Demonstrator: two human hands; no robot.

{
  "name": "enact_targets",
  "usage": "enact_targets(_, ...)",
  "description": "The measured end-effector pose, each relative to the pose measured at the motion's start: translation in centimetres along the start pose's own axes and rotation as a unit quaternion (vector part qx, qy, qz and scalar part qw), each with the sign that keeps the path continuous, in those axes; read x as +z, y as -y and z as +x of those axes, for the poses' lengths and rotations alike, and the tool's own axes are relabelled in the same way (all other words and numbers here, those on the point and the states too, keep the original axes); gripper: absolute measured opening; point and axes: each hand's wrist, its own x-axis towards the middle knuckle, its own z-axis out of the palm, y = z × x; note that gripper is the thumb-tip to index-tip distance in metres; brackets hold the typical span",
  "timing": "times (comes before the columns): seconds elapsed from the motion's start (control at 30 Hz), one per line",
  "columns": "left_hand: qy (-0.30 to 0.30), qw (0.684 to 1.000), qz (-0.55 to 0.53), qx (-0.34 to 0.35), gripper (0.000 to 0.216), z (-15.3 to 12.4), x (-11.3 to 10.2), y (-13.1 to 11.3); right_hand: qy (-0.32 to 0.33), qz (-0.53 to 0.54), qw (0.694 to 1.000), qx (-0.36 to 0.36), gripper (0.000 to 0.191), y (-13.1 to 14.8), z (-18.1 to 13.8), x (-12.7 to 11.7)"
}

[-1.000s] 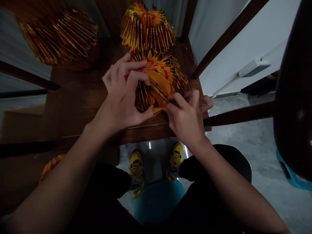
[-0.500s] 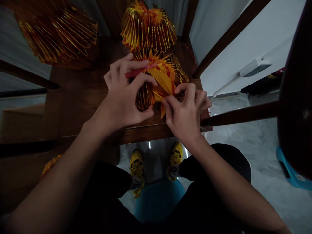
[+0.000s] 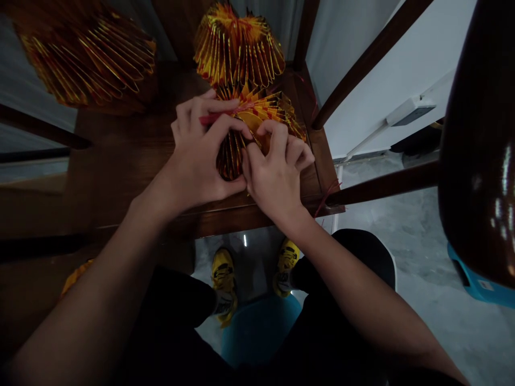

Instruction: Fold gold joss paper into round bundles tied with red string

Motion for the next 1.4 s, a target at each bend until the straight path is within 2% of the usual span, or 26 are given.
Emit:
enact_targets(0.17, 0.016, 0.999, -0.027, 0.006, 0.057, 0.1, -0.2, 0.4, 0.018, -0.011, 1.0, -0.005, 0.026, 0.4, 0.5, 0.0)
enact_targets(0.37, 0.013, 0.997, -0.06, 0.039, 0.065, 0.2, 0.1, 1.3, -0.018, 0.034, 0.999, -0.011, 0.019, 0.7, 0.7, 0.5)
enact_targets(0.63, 0.017, 0.997, -0.07, 0.034, 0.066, 0.4, 0.2, 1.1, -0.034, 0.083, 0.996, -0.017, 0.021, 0.5, 0.9, 1.2)
enact_targets(0.77, 0.023, 0.997, -0.068, 0.033, 0.063, 0.4, 0.1, 1.2, -0.015, 0.088, 0.996, -0.022, 0.025, 0.2, 0.9, 0.3)
enact_targets(0.9, 0.02, 0.998, -0.06, 0.027, 0.055, 0.2, -0.2, 1.2, 0.0, 0.09, 0.995, -0.053, 0.023, -1.3, -0.4, -1.3)
enact_targets(0.97, 0.019, 0.998, -0.059, 0.024, 0.061, 0.0, -0.4, 1.0, 0.003, 0.1, 0.993, -0.065, 0.033, -2.1, -1.4, -1.7)
enact_targets(1.03, 0.016, 0.998, -0.057, 0.025, 0.069, -0.1, -0.6, 0.8, 0.022, 0.113, 0.99, -0.085, 0.043, -2.8, -2.3, -1.8)
enact_targets(1.1, 0.016, 0.998, -0.051, 0.027, 0.071, -0.2, -0.8, 0.7, 0.039, 0.112, 0.988, -0.098, 0.044, -3.3, -3.0, -1.7)
enact_targets(1.27, 0.009, 0.999, -0.02, 0.03, 0.067, -0.2, -0.5, 0.1, 0.045, 0.119, 0.987, -0.101, 0.044, -3.6, -3.4, -1.8)
enact_targets(1.4, -0.016, 1.0, 0.008, 0.021, 0.056, -0.3, 0.1, -0.3, 0.074, 0.125, 0.978, -0.148, 0.042, -4.0, -3.0, -2.1)
